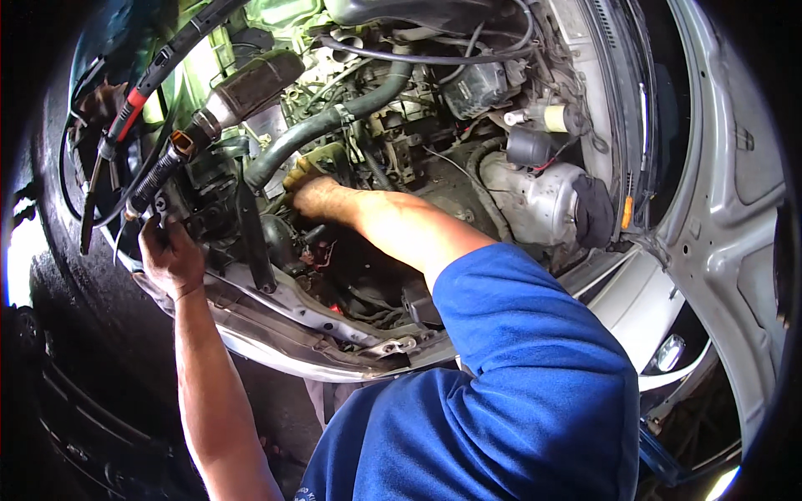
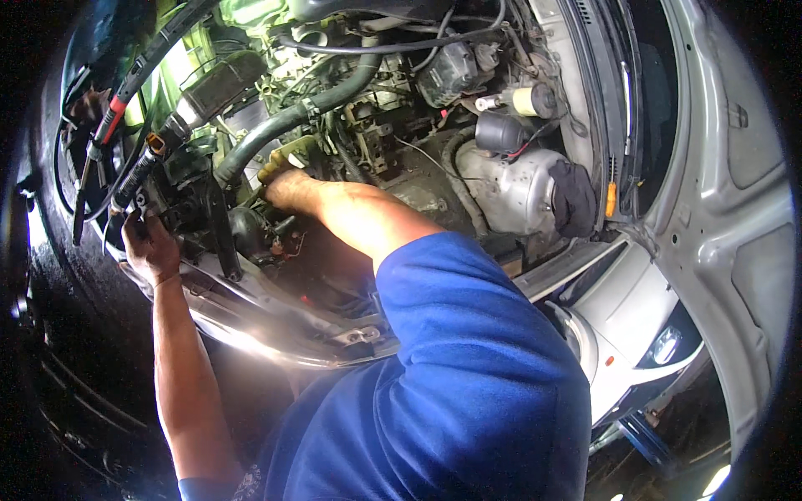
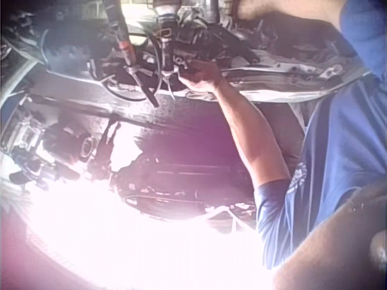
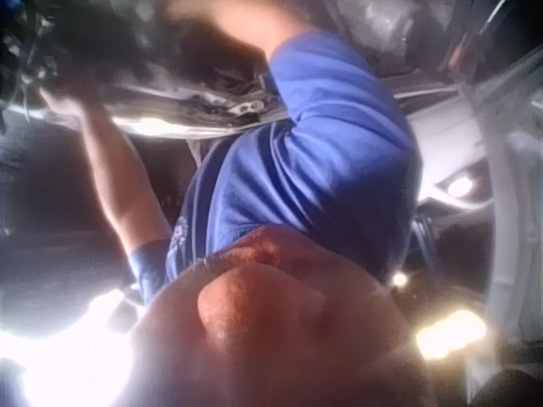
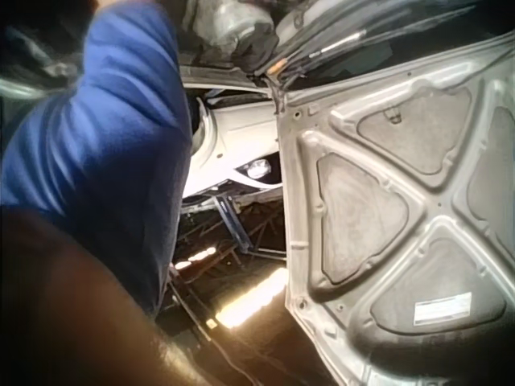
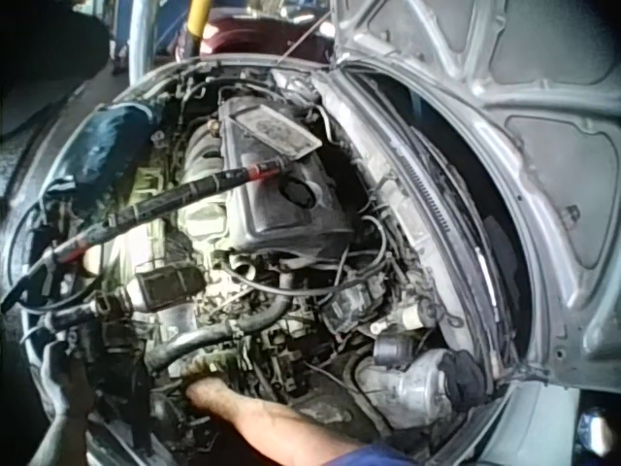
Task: The person positions an under-hood work light across the engine bay and then works on engine components with their hands.
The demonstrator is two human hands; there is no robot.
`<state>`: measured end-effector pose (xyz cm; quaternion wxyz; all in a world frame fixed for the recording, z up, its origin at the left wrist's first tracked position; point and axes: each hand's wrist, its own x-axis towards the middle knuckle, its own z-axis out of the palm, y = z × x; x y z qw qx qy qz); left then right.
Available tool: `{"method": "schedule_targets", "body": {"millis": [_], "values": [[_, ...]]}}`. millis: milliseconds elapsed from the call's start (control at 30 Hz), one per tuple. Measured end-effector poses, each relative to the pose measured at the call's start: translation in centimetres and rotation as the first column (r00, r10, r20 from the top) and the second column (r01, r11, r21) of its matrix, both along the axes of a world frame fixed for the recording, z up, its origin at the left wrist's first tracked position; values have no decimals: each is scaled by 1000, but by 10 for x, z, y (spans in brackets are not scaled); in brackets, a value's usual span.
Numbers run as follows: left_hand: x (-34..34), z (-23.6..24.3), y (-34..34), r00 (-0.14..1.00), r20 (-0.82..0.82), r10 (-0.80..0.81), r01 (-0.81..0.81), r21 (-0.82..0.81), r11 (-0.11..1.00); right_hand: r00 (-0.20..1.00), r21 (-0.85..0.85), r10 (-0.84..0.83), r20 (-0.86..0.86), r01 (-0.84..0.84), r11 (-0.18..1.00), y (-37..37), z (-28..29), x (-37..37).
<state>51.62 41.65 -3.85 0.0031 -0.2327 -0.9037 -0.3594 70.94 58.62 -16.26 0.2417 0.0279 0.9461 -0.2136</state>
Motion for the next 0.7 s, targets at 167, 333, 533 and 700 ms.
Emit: {"method": "schedule_targets", "body": {"millis": [167, 333, 533, 700], "values": [[7, 3, 16, 999, -24, -33, 33, -23, 999, 997, 145, -62, -52, 69, 987, 6, -10, 4], [5, 6, 10, 999, -26, -26, 25, -57, 998, 999, 139, 24, -47, -17, 990, 2, -4, 2], [2, 2, 7, 1000, -15, -15, 15, 42, 999, 993, -48, -61, 102, 66, 997, 4, 11, -5], [4, 5, 10, 998, -60, -15, 11, -56, 998, 999, 87, -41, 23, 39, 995, 4, 18, -7]]}}
